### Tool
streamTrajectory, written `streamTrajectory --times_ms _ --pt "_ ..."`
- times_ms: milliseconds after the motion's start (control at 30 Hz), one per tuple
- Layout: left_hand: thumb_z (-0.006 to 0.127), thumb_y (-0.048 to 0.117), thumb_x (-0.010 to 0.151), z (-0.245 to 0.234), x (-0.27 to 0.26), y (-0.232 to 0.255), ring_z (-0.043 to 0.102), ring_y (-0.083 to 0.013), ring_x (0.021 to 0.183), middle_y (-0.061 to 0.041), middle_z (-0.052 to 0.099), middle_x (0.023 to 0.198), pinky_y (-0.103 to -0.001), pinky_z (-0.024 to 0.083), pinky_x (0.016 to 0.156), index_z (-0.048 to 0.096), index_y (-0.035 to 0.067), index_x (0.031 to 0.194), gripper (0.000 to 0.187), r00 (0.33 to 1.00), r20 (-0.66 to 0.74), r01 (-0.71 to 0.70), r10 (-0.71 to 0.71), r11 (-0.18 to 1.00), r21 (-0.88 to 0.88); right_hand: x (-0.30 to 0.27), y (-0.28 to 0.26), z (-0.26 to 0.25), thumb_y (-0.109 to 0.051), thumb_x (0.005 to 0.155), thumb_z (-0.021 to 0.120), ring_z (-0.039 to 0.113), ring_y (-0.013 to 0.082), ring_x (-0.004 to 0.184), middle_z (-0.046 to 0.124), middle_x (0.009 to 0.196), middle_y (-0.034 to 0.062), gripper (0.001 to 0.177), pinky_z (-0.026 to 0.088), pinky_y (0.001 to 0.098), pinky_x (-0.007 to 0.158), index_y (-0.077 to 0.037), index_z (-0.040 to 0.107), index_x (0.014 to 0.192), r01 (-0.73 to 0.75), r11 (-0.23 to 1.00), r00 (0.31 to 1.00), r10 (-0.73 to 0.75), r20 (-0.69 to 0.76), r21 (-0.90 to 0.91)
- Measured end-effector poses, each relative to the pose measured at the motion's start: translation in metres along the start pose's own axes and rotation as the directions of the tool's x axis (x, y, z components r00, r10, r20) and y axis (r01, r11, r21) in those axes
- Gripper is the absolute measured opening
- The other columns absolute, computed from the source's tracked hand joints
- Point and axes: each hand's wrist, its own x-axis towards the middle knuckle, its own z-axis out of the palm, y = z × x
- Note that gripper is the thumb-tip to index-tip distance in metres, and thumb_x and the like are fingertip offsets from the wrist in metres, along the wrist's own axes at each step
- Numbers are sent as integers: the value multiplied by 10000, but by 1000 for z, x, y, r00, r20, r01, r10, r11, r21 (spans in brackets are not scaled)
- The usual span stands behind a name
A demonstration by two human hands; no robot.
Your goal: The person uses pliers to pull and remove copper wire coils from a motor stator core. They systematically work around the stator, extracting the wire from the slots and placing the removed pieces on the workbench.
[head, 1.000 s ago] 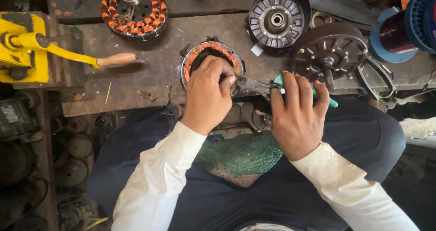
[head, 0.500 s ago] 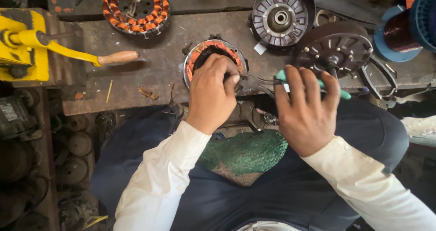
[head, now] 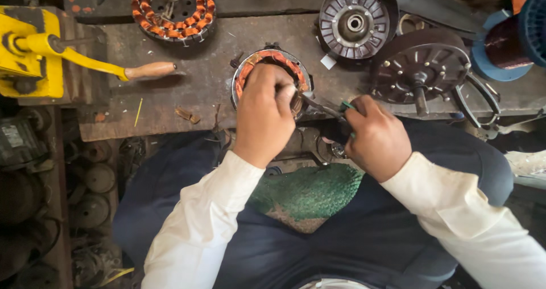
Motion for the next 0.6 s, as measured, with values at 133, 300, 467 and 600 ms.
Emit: streamTrajectory --times_ms 133,300,467,600 --pt "596 -78 913 -5 0 -3 670 -310 966 -116 640 987 -413 524 862 554 24 1003 143 1000 -15 26 -27 998 -60 -9 5 6 60 719 566 705 375 1007 682 1172 168 302 573 417 876 -56 718 953 -75 921 992 109 -68 383" --pt "439 -196 824 -19 1 0 729 -242 1062 -97 703 1081 -344 562 978 607 29 961 312 999 -15 -46 44 984 -170 -11 7 -3 31 748 619 671 419 1087 645 1292 218 345 553 443 929 -25 712 1076 -13 952 991 52 -119 305" --pt "515 -126 951 -38 6 8 753 -245 1004 -90 718 1079 -319 590 916 632 34 1031 214 997 58 69 -55 962 -265 -14 -1 -11 46 746 609 648 426 1174 606 1444 212 374 540 451 957 22 648 1117 -34 965 994 60 -92 258" --pt "705 33 931 -53 7 15 699 -314 987 -115 702 1045 -386 537 886 667 46 1071 146 975 220 -17 8 999 37 -12 -8 -18 55 684 612 572 433 1319 530 1509 222 453 478 477 1097 25 656 1134 32 994 995 -23 -97 100"
